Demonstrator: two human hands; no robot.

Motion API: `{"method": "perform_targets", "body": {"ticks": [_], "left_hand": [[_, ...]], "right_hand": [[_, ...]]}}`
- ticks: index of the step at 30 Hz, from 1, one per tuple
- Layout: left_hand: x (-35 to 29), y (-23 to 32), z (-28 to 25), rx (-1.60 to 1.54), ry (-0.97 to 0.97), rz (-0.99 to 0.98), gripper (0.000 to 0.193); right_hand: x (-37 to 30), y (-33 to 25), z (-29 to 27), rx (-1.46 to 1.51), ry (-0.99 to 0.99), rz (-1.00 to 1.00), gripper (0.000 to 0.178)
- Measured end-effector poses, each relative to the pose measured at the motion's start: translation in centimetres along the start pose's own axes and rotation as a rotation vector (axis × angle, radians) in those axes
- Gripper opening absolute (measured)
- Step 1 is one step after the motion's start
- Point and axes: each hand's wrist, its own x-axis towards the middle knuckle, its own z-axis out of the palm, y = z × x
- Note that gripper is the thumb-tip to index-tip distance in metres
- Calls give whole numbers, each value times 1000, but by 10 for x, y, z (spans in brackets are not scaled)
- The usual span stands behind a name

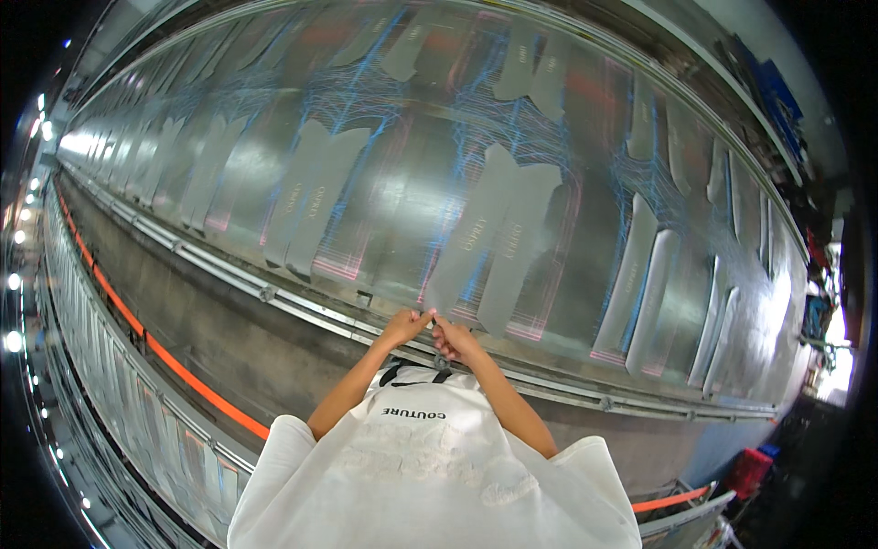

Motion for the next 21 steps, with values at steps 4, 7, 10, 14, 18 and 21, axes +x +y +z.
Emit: {"method": "perform_targets", "body": {"ticks": [4, 7, 10, 14, 18, 21], "left_hand": [[-25, -20, -26, -114, 183, 20, 61], [-29, -30, -77, -325, 251, -119, 50], [-6, -86, -137, -748, 402, -215, 43], [20, -126, -215, -1081, 684, -167, 56], [38, -173, -273, -1114, 405, -190, 58], [53, -174, -300, -1038, 77, -259, 35]], "right_hand": [[-13, -4, 24, -118, -104, -22, 46], [-5, -16, 51, -143, -129, -131, 43], [5, -34, 87, -187, -166, -237, 40], [18, -67, 145, -197, -176, -289, 40], [60, -89, 224, -178, -138, -298, 41], [107, -86, 282, 48, -6, -260, 44]]}}
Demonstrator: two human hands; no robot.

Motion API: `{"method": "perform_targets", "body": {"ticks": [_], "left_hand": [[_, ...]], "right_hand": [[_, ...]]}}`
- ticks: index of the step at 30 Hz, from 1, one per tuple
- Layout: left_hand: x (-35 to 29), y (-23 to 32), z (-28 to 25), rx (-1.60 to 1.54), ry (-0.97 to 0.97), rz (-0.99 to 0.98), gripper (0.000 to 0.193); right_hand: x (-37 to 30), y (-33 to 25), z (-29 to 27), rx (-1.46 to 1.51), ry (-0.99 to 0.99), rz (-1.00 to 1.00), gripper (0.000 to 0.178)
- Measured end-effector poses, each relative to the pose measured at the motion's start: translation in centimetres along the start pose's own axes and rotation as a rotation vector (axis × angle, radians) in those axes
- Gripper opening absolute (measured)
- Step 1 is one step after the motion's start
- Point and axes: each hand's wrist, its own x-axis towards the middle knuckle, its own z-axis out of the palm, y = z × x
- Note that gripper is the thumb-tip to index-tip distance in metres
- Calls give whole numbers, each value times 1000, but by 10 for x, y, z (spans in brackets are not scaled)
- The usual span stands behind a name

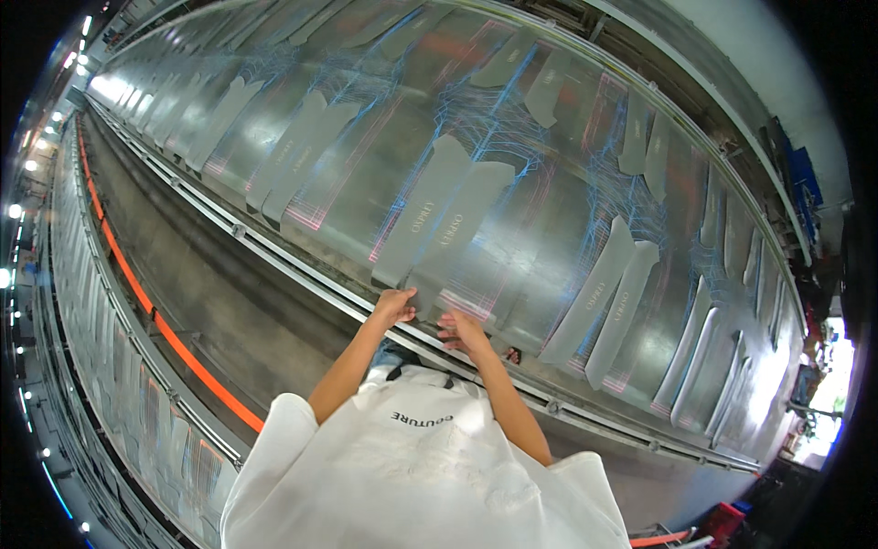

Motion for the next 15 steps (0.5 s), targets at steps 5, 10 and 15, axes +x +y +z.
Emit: {"method": "perform_targets", "body": {"ticks": [5, 10, 15], "left_hand": [[-15, 27, -2, 210, -169, -79, 27], [-24, 71, -6, 582, -283, -88, 30], [-25, 81, -2, 369, -379, -61, 32]], "right_hand": [[11, -19, 71, 111, -85, 231, 58], [34, -33, 90, 119, 130, 63, 48], [27, -45, 98, 184, 268, -34, 41]]}}
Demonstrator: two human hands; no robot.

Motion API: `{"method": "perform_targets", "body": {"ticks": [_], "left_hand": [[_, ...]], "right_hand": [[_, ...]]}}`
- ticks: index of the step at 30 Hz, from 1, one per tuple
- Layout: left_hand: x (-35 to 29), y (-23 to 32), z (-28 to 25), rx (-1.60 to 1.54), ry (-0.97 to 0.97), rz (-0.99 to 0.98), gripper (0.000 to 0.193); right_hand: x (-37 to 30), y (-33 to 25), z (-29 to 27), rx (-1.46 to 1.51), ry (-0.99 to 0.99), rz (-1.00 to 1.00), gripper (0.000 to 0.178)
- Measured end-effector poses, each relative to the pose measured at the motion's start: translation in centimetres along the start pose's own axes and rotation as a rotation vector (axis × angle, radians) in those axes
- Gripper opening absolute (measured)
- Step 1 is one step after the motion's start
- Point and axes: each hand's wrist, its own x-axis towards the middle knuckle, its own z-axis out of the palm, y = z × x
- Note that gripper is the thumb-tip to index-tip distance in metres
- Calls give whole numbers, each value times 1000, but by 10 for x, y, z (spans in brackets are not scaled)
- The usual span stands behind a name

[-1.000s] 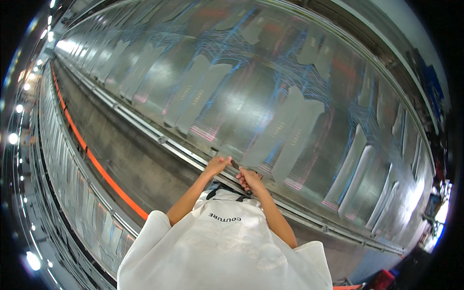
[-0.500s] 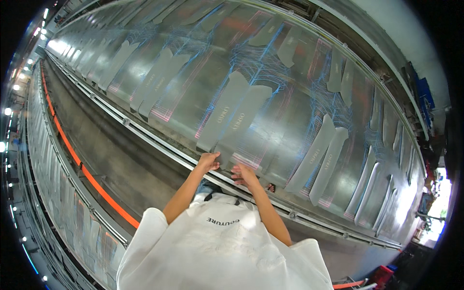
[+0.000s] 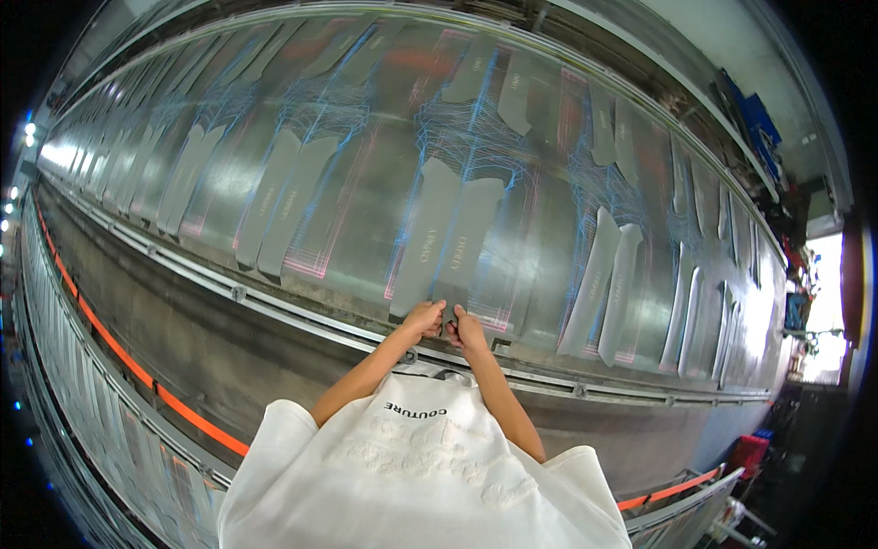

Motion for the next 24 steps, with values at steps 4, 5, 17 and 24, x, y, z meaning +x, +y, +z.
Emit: {"method": "perform_targets", "body": {"ticks": [4, 5, 17, 24], "left_hand": [[-69, 70, 46, -5, 46, 262, 35], [-93, 88, 58, 99, 20, 356, 34], [-21, 122, 62, 356, 84, 588, 52], [24, 18, 8, 623, 251, 410, 58]], "right_hand": [[-69, -73, 13, 15, 119, -306, 38], [-96, -89, 13, -81, 145, -422, 40], [-31, -115, -10, -100, 129, -519, 48], [58, 11, -23, -525, 310, -702, 32]]}}
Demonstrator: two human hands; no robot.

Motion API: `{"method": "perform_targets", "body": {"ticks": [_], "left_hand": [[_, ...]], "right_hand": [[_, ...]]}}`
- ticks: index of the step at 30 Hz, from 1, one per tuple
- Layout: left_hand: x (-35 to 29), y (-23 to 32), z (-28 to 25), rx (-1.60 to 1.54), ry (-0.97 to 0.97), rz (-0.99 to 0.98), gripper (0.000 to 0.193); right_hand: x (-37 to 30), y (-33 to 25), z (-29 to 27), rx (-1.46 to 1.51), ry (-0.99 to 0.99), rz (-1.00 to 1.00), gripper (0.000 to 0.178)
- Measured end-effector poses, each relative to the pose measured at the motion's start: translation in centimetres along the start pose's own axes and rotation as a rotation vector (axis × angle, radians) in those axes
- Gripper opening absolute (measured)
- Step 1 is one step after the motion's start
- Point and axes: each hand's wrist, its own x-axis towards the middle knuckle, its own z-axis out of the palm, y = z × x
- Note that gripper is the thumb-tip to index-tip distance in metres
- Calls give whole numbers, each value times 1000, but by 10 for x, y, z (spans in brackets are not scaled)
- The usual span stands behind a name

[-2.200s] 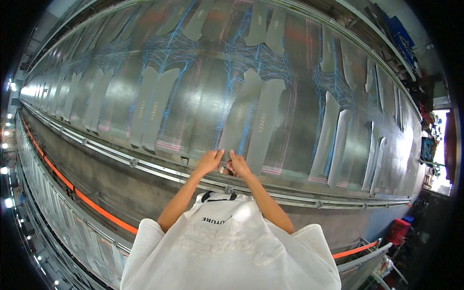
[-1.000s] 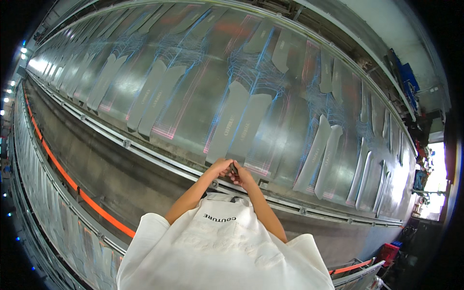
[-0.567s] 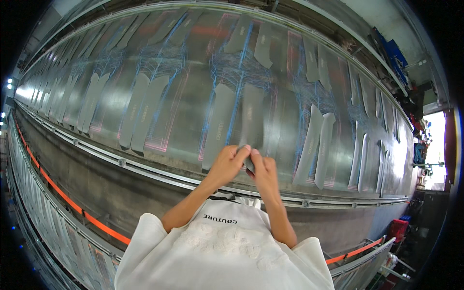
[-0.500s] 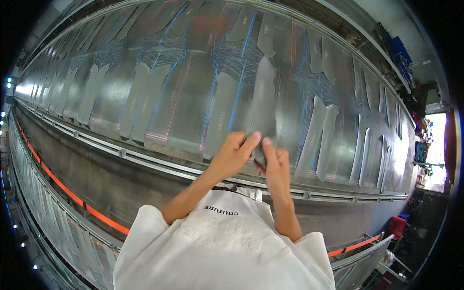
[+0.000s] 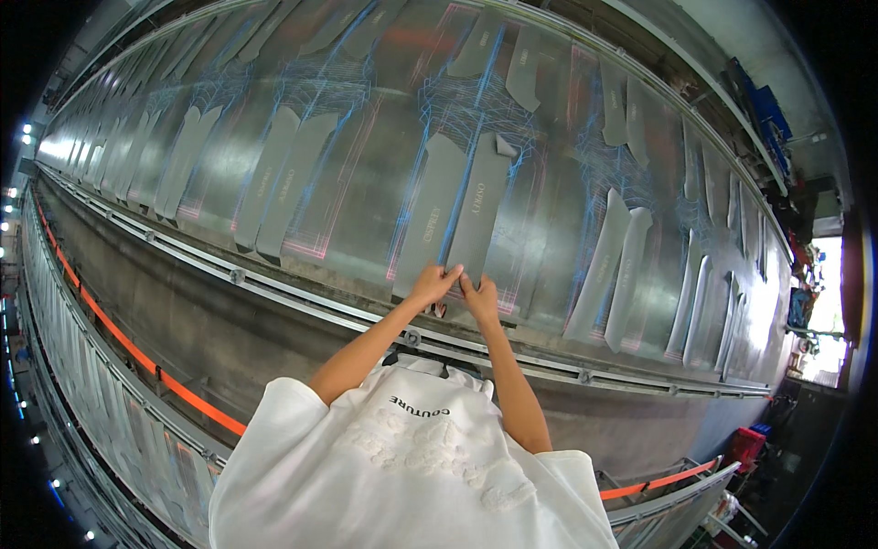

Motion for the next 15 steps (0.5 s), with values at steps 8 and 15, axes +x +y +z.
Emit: {"method": "perform_targets", "body": {"ticks": [8, 15], "left_hand": [[-63, -61, -21, -85, 265, -320, 56], [-40, -77, -26, -510, 433, -409, 43]], "right_hand": [[-70, -24, 2, -346, 207, 31, 49], [-60, -11, 41, 63, -469, 386, 46]]}}
